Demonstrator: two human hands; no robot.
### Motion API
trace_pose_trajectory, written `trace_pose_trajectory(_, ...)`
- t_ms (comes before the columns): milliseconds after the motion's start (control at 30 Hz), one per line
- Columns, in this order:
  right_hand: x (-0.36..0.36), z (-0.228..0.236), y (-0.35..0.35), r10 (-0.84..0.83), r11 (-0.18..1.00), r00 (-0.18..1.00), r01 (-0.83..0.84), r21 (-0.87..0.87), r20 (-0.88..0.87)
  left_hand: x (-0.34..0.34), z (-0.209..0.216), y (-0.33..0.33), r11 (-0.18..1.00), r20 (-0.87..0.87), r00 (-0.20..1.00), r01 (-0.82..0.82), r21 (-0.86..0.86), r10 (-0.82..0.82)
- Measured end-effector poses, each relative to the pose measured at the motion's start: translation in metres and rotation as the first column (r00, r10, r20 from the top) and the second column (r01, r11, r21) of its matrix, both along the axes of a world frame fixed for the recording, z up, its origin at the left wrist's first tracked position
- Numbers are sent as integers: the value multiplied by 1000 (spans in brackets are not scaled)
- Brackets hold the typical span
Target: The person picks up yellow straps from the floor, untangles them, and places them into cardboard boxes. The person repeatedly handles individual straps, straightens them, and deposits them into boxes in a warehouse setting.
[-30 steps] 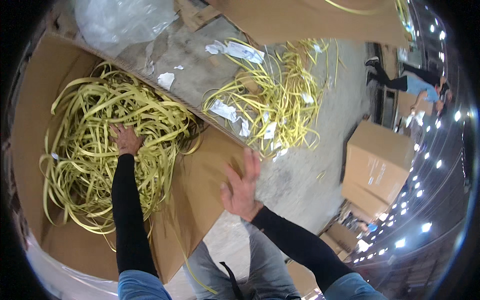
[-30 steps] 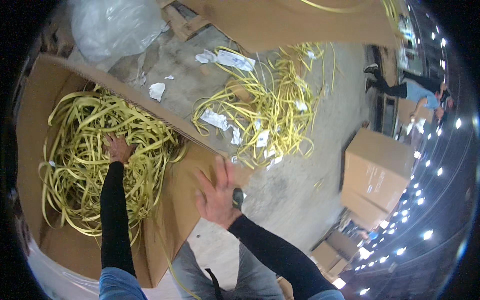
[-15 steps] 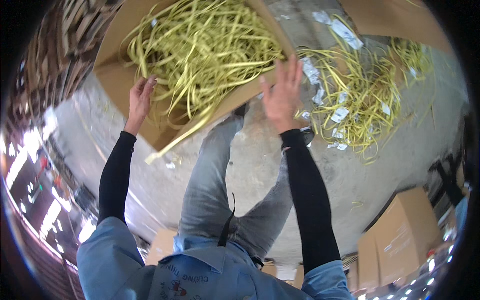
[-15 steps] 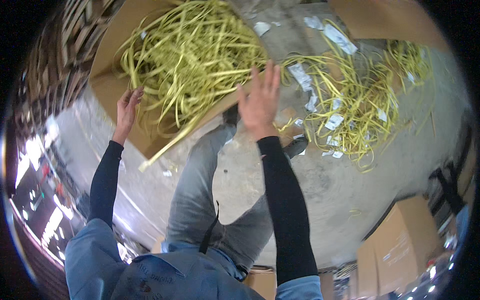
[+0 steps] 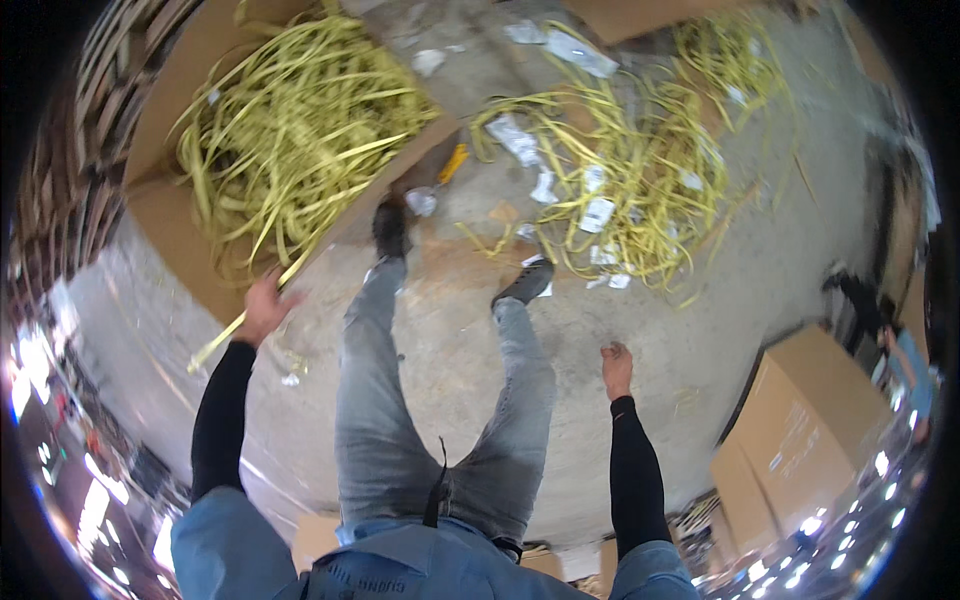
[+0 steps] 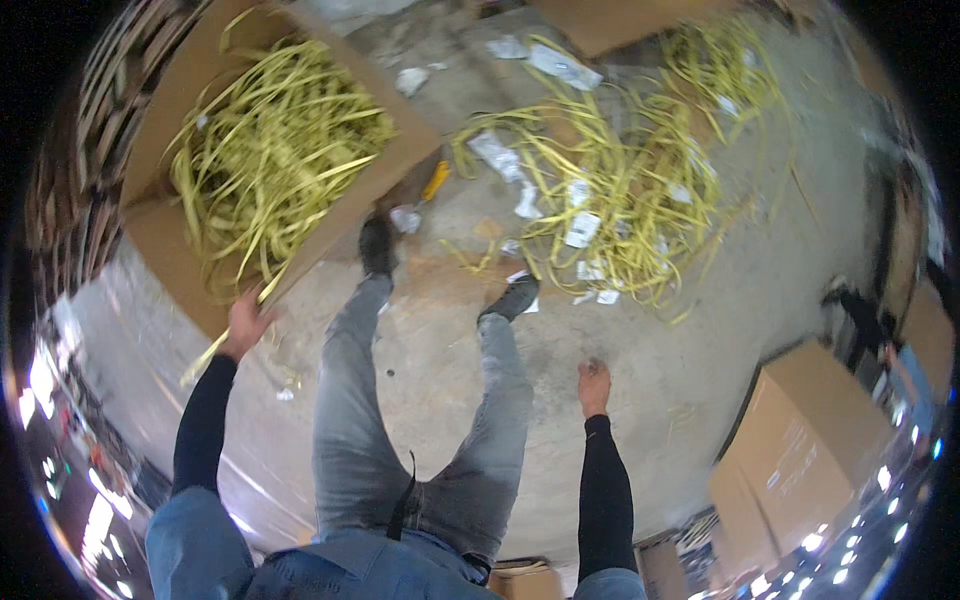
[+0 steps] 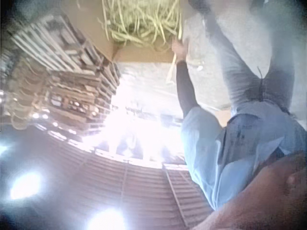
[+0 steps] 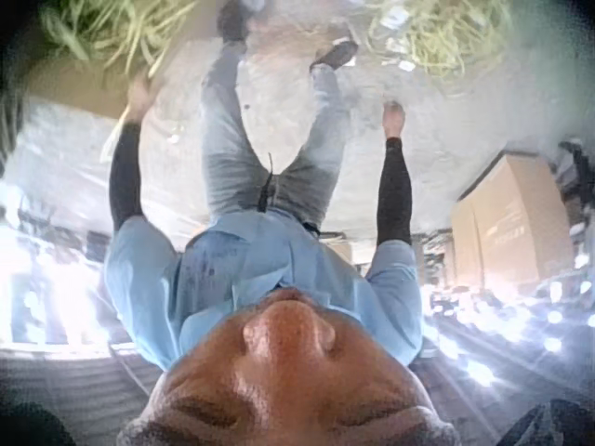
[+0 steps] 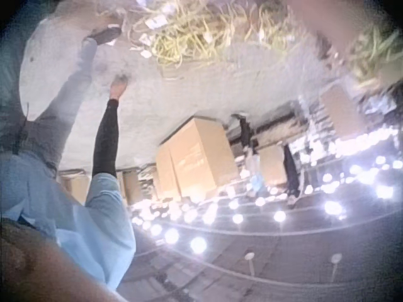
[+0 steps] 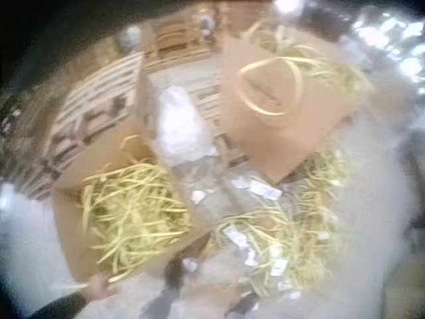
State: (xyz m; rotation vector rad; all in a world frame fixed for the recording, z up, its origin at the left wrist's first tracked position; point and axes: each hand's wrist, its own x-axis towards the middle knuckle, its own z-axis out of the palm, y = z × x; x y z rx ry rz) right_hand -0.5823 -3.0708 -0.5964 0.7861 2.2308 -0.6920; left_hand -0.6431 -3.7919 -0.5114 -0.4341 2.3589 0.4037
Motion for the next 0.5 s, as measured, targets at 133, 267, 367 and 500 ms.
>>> trace_pose_trajectory(133,46,7,19,-73,996,996,75,-39,59,-52,50,-15,939,-361,867,-328,105,343)
trace_pose_trajectory(267,26,-26,3,-160,982,986,154,-108,-50,-184,71,-44,995,-955,279,-36,93,100)
trace_pose_trajectory(367,-26,-81,4,-74,997,970,76,0,-230,-215,11,-43,941,-829,447,-119,316,335)
trace_pose_trajectory(500,-123,-155,15,-44,999,926,34,-32,-376,-158,-78,-2,992,-355,927,108,-66,-124)
